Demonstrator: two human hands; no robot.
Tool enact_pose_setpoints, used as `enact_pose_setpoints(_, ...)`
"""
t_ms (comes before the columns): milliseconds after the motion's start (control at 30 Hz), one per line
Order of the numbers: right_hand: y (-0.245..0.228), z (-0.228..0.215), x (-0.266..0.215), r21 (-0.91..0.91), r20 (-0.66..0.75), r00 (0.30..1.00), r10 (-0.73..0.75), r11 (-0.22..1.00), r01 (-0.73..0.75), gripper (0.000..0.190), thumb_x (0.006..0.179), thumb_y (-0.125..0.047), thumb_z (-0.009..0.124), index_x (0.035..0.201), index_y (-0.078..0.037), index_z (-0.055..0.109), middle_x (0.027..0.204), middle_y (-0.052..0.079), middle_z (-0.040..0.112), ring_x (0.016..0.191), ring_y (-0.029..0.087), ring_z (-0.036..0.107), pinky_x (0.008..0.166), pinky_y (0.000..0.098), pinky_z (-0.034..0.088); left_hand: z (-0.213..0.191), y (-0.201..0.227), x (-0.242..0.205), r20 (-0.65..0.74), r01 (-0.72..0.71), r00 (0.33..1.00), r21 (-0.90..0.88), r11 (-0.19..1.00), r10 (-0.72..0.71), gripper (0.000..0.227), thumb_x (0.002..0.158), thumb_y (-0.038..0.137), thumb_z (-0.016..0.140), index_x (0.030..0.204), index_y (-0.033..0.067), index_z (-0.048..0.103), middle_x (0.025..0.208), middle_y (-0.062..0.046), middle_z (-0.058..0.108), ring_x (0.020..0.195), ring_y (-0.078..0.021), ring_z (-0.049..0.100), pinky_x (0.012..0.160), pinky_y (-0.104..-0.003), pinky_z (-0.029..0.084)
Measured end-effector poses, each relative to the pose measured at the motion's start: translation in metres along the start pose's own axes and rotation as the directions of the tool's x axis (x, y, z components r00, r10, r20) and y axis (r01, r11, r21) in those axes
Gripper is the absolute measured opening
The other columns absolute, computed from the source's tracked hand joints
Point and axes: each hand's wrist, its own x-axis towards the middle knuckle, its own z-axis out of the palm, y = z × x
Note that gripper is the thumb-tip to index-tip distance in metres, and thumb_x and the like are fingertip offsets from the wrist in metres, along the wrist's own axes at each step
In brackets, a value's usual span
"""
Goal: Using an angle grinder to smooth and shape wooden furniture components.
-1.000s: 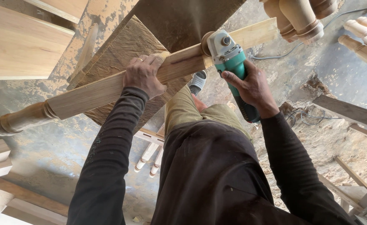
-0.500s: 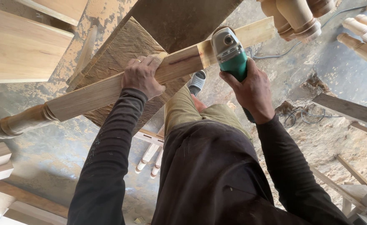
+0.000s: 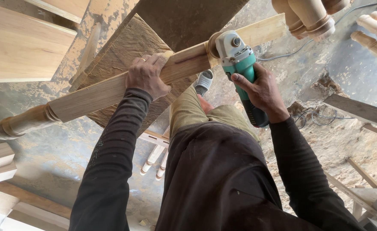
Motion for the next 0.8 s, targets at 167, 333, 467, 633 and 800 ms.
enact_pose_setpoints(167, -0.003, 0.0, -0.001, -0.014, 0.009, 1.0, 0.007, 1.0, -0.007, 0.049, 0.092, -0.044, 0.077, 0.114, -0.001, 0.069, 0.092, 0.009, 0.075, 0.083, 0.015, 0.071, 0.073, 0.0333, 0.058, -0.003, 0.001, 0.001, -0.009, -0.004, 1.0, -0.019, 1.0, 0.004, 0.082, 0.055, 0.03, 0.088, 0.132, 0.0153, 0.061, 0.116, -0.007, 0.071, 0.106, -0.0261, 0.067, 0.097, -0.04, 0.052)
enact_pose_setpoints(333, -0.007, 0.0, -0.003, -0.004, 0.02, 1.0, 0.008, 1.0, -0.008, 0.05, 0.092, -0.044, 0.076, 0.115, -0.001, 0.068, 0.092, 0.009, 0.075, 0.083, 0.015, 0.071, 0.073, 0.0331, 0.058, -0.002, 0.001, 0.0, 0.02, 0.008, 1.0, -0.002, 1.0, -0.008, 0.081, 0.057, 0.03, 0.087, 0.132, 0.0146, 0.06, 0.116, -0.007, 0.07, 0.106, -0.0257, 0.068, 0.097, -0.04, 0.052)
enact_pose_setpoints(467, -0.012, 0.001, -0.004, -0.031, 0.014, 1.0, 0.003, 1.0, -0.002, 0.05, 0.092, -0.044, 0.076, 0.116, -0.001, 0.068, 0.093, 0.01, 0.075, 0.083, 0.015, 0.071, 0.073, 0.0339, 0.058, -0.005, 0.002, 0.001, 0.008, 0.0, 1.0, 0.006, 1.0, 0.0, 0.082, 0.056, 0.031, 0.088, 0.132, 0.0147, 0.06, 0.115, -0.007, 0.07, 0.106, -0.027, 0.067, 0.097, -0.041, 0.052)
enact_pose_setpoints(633, -0.011, 0.002, -0.003, -0.051, 0.004, 1.0, 0.022, 0.998, -0.021, 0.05, 0.09, -0.044, 0.077, 0.117, -0.002, 0.069, 0.093, 0.01, 0.075, 0.082, 0.017, 0.072, 0.072, 0.0343, 0.058, -0.005, 0.002, 0.0, 0.023, 0.015, 1.0, -0.027, 1.0, -0.014, 0.084, 0.057, 0.028, 0.087, 0.135, 0.0161, 0.059, 0.115, -0.006, 0.07, 0.106, -0.027, 0.067, 0.098, -0.041, 0.052)
enact_pose_setpoints(800, -0.007, 0.003, -0.004, -0.207, -0.062, 0.998, -0.003, 0.978, -0.01, 0.052, 0.09, -0.047, 0.079, 0.113, -0.002, 0.067, 0.092, 0.014, 0.076, 0.079, 0.022, 0.075, 0.071, 0.0387, 0.059, -0.007, 0.004, 0.001, -0.004, -0.004, 1.0, -0.008, 1.0, 0.004, 0.088, 0.056, 0.027, 0.087, 0.138, 0.0167, 0.058, 0.118, -0.007, 0.07, 0.106, -0.0268, 0.067, 0.098, -0.041, 0.052)
